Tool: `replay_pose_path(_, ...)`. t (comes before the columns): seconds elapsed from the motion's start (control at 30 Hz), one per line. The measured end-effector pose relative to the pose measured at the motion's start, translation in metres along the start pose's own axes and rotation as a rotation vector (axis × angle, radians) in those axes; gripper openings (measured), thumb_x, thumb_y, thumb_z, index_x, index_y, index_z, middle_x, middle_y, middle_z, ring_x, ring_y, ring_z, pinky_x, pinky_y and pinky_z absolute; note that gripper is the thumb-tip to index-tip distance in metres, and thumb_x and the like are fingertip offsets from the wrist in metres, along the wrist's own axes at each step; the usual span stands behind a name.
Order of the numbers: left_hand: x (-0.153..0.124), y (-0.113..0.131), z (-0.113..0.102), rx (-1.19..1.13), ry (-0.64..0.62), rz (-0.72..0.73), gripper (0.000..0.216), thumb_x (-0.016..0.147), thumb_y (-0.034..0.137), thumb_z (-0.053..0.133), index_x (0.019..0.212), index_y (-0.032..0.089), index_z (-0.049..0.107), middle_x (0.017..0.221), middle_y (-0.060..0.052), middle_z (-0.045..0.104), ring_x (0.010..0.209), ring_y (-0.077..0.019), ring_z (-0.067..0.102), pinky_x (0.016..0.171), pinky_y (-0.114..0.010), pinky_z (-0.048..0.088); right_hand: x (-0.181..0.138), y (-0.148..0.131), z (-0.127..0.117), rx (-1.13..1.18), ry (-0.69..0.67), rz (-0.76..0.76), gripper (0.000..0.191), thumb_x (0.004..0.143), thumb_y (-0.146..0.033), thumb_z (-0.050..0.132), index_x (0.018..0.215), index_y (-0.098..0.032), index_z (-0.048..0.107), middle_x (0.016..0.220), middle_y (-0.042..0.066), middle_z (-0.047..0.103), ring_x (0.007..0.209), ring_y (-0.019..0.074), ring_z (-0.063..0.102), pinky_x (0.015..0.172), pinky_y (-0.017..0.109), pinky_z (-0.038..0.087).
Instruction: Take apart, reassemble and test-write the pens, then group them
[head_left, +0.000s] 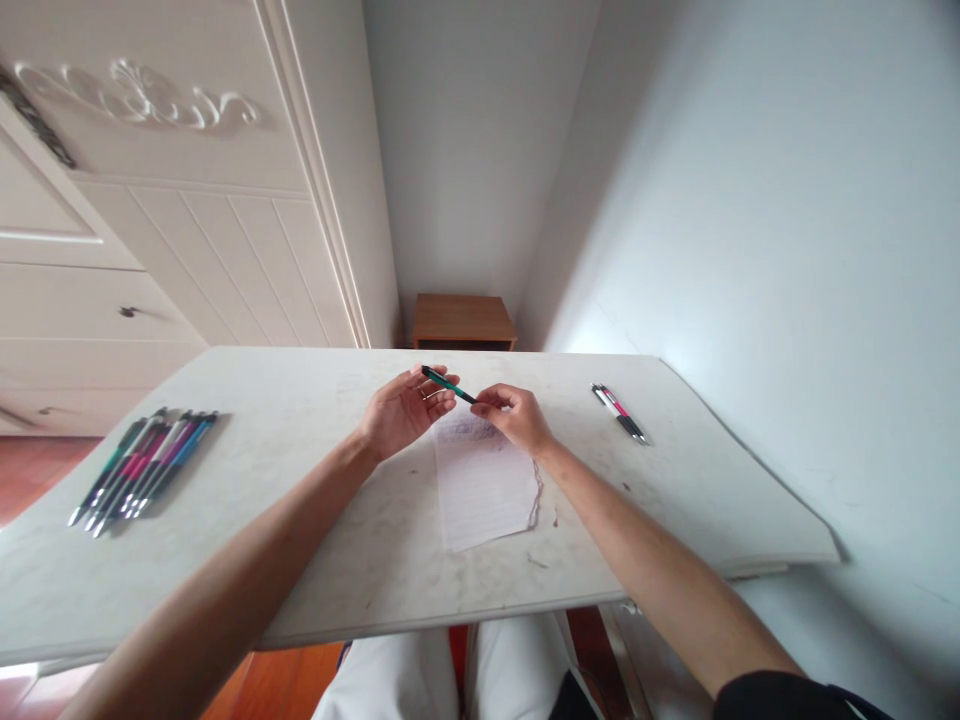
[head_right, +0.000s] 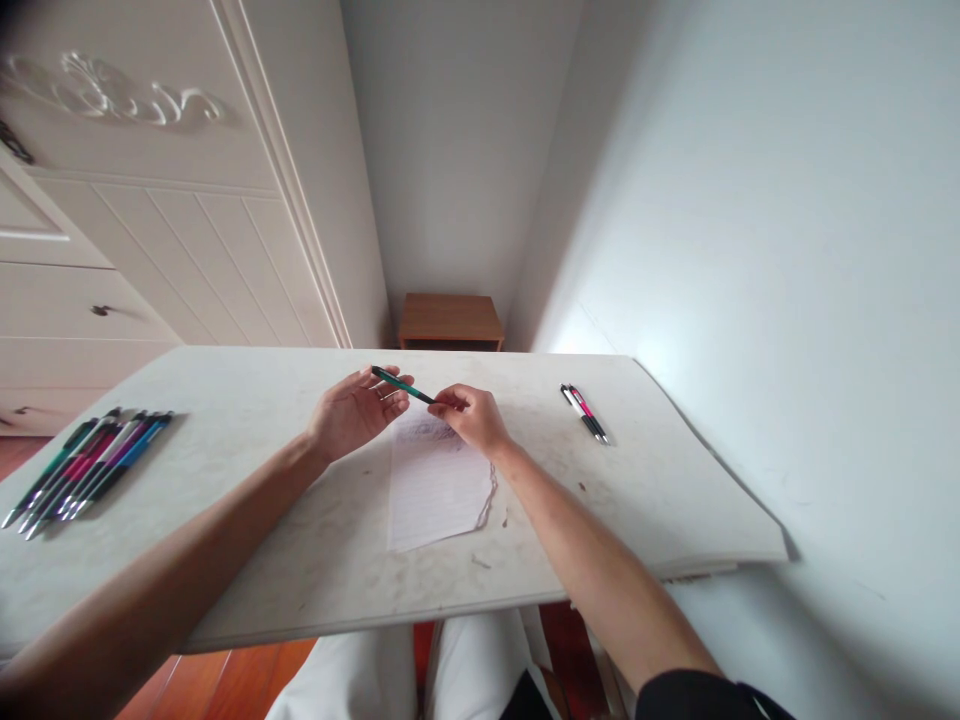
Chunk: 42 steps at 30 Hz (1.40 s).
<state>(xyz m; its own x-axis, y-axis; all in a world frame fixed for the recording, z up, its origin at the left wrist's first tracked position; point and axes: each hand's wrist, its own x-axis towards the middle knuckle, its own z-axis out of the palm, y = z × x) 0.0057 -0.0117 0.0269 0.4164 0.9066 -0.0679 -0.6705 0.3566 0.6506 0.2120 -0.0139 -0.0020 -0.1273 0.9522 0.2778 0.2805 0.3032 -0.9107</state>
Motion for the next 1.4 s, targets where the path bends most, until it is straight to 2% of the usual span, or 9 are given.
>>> replay_pose_path(0.1,-0.0009,0.0017,0.0025,0.027,0.020,0.027,0.025,0.091,0.029,0.055,0.090,0.011,0.072,0.097,-0.014,0.074,0.078,-0.0188,0.069,0.077,-0.031,0.058,-0.0012,-0.0023,0.0003,-0.010,0.015,-0.047,0.021,0.073,-0.041,0.075,0.075,-0.020,0.071,0.073,0.002,0.071,0.068,0.0170,0.061,0.067,0.031,0.047)
replay_pose_path(0.23,-0.0010,0.0028,0.0049,0.030,0.060,0.043,0.027,0.092,0.032,0.055,0.092,0.011,0.072,0.094,-0.014,0.073,0.072,-0.0165,0.068,0.073,-0.029,0.057,-0.0020,-0.0040,0.0019,-0.024,-0.031,-0.092,0.020,0.076,-0.040,0.073,0.077,-0.021,0.072,0.076,0.003,0.072,0.070,0.0173,0.062,0.070,0.031,0.048)
replay_pose_path(0.4,0.0003,0.0038,0.0033,0.039,0.069,0.014,0.027,0.091,0.030,0.053,0.087,0.011,0.072,0.090,-0.013,0.073,0.068,-0.0163,0.066,0.069,-0.029,0.057,-0.0021,-0.0031,0.0027,-0.033,-0.046,-0.079,0.017,0.074,-0.038,0.075,0.076,-0.020,0.072,0.073,0.002,0.071,0.068,0.0162,0.061,0.068,0.030,0.047)
replay_pose_path(0.6,0.0025,0.0037,0.0006,0.024,0.080,0.037,0.029,0.092,0.032,0.053,0.089,0.010,0.072,0.090,-0.014,0.073,0.071,-0.0168,0.067,0.070,-0.028,0.057,-0.0016,-0.0030,0.0025,-0.025,-0.043,-0.079,0.018,0.075,-0.038,0.075,0.077,-0.020,0.072,0.075,0.002,0.071,0.069,0.0160,0.061,0.069,0.030,0.046)
replay_pose_path(0.73,0.0033,0.0039,-0.0013,0.035,0.060,0.040,0.028,0.091,0.028,0.051,0.085,0.011,0.071,0.089,-0.013,0.072,0.069,-0.0163,0.066,0.069,-0.027,0.057,-0.0017,-0.0021,0.0025,-0.027,-0.043,-0.085,0.020,0.076,-0.040,0.074,0.078,-0.021,0.072,0.077,0.002,0.072,0.071,0.0166,0.062,0.070,0.030,0.046)
replay_pose_path(0.93,0.0032,0.0049,-0.0014,0.043,0.073,0.059,0.028,0.092,0.031,0.051,0.088,0.011,0.071,0.087,-0.013,0.072,0.070,-0.0159,0.066,0.069,-0.026,0.057,-0.0014,-0.0026,0.0009,0.032,-0.096,-0.067,0.035,0.078,-0.055,0.070,0.081,-0.020,0.071,0.076,0.003,0.070,0.072,0.0169,0.062,0.068,0.029,0.046)
replay_pose_path(1.1,0.0027,0.0063,0.0002,0.056,0.097,0.074,0.027,0.091,0.030,0.052,0.087,0.011,0.071,0.084,-0.012,0.073,0.064,-0.0140,0.064,0.064,-0.025,0.056,0.0014,-0.0031,-0.0025,0.148,-0.113,-0.056,0.055,0.086,-0.070,0.050,0.082,-0.019,0.071,0.085,0.006,0.071,0.078,0.0179,0.064,0.074,0.030,0.049)
replay_pose_path(1.4,0.0040,0.0070,-0.0030,0.026,0.101,0.083,0.027,0.089,0.028,0.052,0.090,0.010,0.072,0.087,-0.013,0.073,0.074,-0.0167,0.068,0.070,-0.026,0.058,0.0009,-0.0035,-0.0006,0.162,-0.160,-0.021,0.065,0.085,-0.076,0.042,0.081,-0.018,0.072,0.081,0.007,0.071,0.076,0.0179,0.062,0.072,0.030,0.048)
